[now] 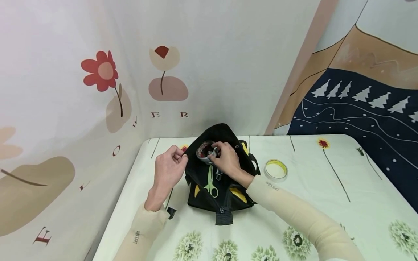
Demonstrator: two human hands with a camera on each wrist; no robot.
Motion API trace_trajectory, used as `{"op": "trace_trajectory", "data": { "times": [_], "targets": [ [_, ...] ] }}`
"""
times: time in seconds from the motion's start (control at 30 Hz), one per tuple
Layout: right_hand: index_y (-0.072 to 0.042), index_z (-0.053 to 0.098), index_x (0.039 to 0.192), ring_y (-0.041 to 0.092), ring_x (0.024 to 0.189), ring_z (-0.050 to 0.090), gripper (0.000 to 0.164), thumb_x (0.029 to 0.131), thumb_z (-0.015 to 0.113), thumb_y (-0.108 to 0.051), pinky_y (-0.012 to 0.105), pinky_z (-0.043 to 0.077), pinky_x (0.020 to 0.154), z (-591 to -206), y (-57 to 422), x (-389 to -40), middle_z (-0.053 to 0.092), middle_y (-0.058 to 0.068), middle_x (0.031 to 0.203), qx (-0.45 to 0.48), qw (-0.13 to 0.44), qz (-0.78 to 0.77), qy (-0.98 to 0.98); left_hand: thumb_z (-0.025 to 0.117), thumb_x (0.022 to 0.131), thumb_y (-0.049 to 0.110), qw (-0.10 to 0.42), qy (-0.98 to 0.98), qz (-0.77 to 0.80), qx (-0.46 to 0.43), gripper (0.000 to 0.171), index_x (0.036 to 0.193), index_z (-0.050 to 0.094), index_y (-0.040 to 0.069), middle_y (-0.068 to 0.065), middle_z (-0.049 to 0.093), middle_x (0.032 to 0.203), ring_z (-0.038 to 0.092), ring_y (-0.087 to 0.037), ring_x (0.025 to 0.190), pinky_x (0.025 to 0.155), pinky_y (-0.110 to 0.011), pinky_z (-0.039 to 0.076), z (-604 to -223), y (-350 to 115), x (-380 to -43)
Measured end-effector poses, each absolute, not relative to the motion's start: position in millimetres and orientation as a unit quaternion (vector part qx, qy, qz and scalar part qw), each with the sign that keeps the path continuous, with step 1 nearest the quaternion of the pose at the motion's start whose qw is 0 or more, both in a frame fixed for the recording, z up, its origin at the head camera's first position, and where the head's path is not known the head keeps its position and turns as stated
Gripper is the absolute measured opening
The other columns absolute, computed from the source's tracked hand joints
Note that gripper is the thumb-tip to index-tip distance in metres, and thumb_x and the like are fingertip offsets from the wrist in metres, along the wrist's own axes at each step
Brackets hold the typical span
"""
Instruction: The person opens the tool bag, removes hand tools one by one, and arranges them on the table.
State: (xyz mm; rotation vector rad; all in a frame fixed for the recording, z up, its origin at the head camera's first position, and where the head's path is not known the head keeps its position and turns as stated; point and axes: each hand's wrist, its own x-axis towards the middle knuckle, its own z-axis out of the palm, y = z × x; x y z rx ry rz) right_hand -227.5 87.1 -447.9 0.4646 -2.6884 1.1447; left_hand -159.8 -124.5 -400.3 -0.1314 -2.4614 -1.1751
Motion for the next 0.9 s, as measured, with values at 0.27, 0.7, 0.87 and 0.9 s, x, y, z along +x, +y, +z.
{"op": "trace_trajectory", "data": {
  "times": [0.27, 0.7, 0.87, 0.9],
  "targets": [
    [-0.001, 0.072, 0.133, 0.036, 0.098, 0.07, 0.043, 0.096, 0.087, -0.015, 0.054, 0.057, 0.08, -456, 87, -230, 0.069, 0.021, 0.117, 0.146, 0.108, 0.387, -0.904, 0.069, 0.097, 0.006, 0.211, -0.883, -0.417, -0.052, 0.009, 0.089, 0.067, 0.009, 0.001, 0.065, 0.071, 0.062, -0.017, 0.064, 0.071, -0.041, 0.055, -400, -125, -160],
    [-0.001, 0.067, 0.139, 0.031, 0.089, 0.064, 0.052, 0.097, 0.086, -0.024, 0.046, 0.052, 0.074, -465, 81, -238, 0.065, 0.021, 0.118, 0.118, 0.104, 0.385, -0.909, 0.07, 0.097, 0.007, 0.214, -0.885, -0.411, -0.049, 0.008, 0.09, 0.068, 0.008, 0.0, 0.065, 0.071, 0.064, -0.019, 0.066, 0.072, -0.042, 0.057, -402, -126, -160],
    [0.0, 0.062, 0.145, 0.031, 0.089, 0.064, 0.059, 0.098, 0.086, -0.026, 0.047, 0.054, 0.075, -470, 79, -241, 0.064, 0.021, 0.12, 0.11, 0.097, 0.389, -0.91, 0.07, 0.097, 0.006, 0.214, -0.885, -0.411, -0.051, 0.009, 0.089, 0.067, 0.008, 0.001, 0.064, 0.071, 0.064, -0.019, 0.066, 0.072, -0.042, 0.057, -403, -126, -160],
    [0.0, 0.061, 0.146, 0.032, 0.089, 0.065, 0.06, 0.098, 0.086, -0.025, 0.047, 0.054, 0.076, -471, 79, -241, 0.063, 0.022, 0.121, 0.111, 0.095, 0.391, -0.909, 0.07, 0.097, 0.005, 0.215, -0.885, -0.41, -0.052, 0.009, 0.089, 0.067, 0.008, 0.001, 0.064, 0.071, 0.064, -0.018, 0.066, 0.072, -0.042, 0.058, -403, -125, -160]
  ]
}}
